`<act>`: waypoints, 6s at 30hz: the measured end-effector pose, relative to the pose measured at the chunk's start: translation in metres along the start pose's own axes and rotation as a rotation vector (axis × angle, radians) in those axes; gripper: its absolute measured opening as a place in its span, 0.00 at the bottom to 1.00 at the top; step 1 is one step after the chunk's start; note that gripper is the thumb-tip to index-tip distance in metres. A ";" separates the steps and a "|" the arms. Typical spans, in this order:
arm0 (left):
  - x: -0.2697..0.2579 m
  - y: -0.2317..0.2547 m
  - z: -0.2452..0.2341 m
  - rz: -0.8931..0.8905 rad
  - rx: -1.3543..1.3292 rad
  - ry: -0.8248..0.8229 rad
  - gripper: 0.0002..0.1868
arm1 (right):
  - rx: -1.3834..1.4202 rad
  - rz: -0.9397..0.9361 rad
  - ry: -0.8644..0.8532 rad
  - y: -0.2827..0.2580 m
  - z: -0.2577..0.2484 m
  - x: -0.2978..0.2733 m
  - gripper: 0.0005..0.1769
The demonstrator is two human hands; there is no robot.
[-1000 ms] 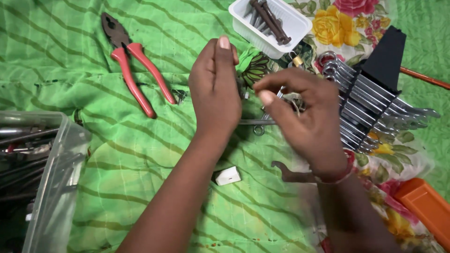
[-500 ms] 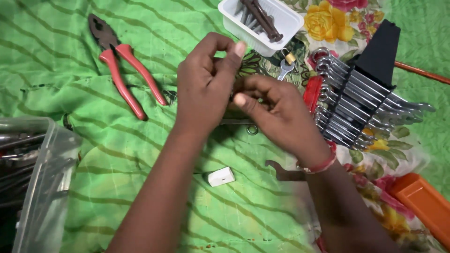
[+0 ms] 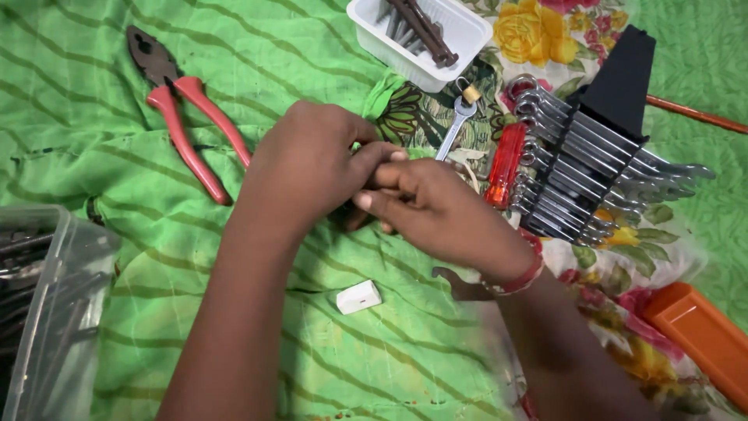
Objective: The person uses pliers and a wrench to disassemble a small metal lock. They remove the internal components and place them into a white container. The person then picks up a bolt and a nut, threads them together, and places them back into the container.
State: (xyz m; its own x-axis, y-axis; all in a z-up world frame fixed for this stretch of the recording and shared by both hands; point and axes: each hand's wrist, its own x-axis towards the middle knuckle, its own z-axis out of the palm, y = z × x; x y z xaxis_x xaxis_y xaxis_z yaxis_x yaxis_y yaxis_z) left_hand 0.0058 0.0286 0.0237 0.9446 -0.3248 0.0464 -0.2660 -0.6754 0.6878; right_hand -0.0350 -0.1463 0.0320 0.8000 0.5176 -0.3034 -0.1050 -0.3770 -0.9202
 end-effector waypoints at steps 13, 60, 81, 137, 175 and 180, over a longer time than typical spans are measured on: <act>0.002 -0.002 0.009 -0.001 0.176 0.046 0.24 | -0.025 -0.035 0.189 0.003 0.017 0.001 0.07; 0.003 -0.032 0.037 -0.147 -0.596 0.391 0.22 | -0.341 -0.314 0.521 -0.005 0.014 0.003 0.08; 0.008 -0.036 0.038 -0.558 -1.305 0.337 0.20 | 0.315 -0.075 0.610 0.009 -0.011 0.007 0.10; 0.010 -0.008 0.048 -0.149 -1.735 0.197 0.19 | -0.899 -0.740 0.591 -0.008 0.007 -0.004 0.14; 0.001 0.002 0.056 -0.002 -1.325 0.527 0.25 | -0.625 -0.606 0.645 -0.009 0.017 -0.004 0.07; -0.008 0.008 0.042 0.027 -1.009 0.595 0.23 | -0.533 -0.519 0.656 -0.001 0.021 -0.006 0.05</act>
State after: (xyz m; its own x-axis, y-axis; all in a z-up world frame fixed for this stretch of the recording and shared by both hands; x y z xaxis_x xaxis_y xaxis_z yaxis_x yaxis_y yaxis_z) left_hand -0.0118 -0.0024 -0.0012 0.9530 0.2109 0.2174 -0.2670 0.2456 0.9319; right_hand -0.0516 -0.1330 0.0295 0.8571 0.2493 0.4509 0.5016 -0.6033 -0.6200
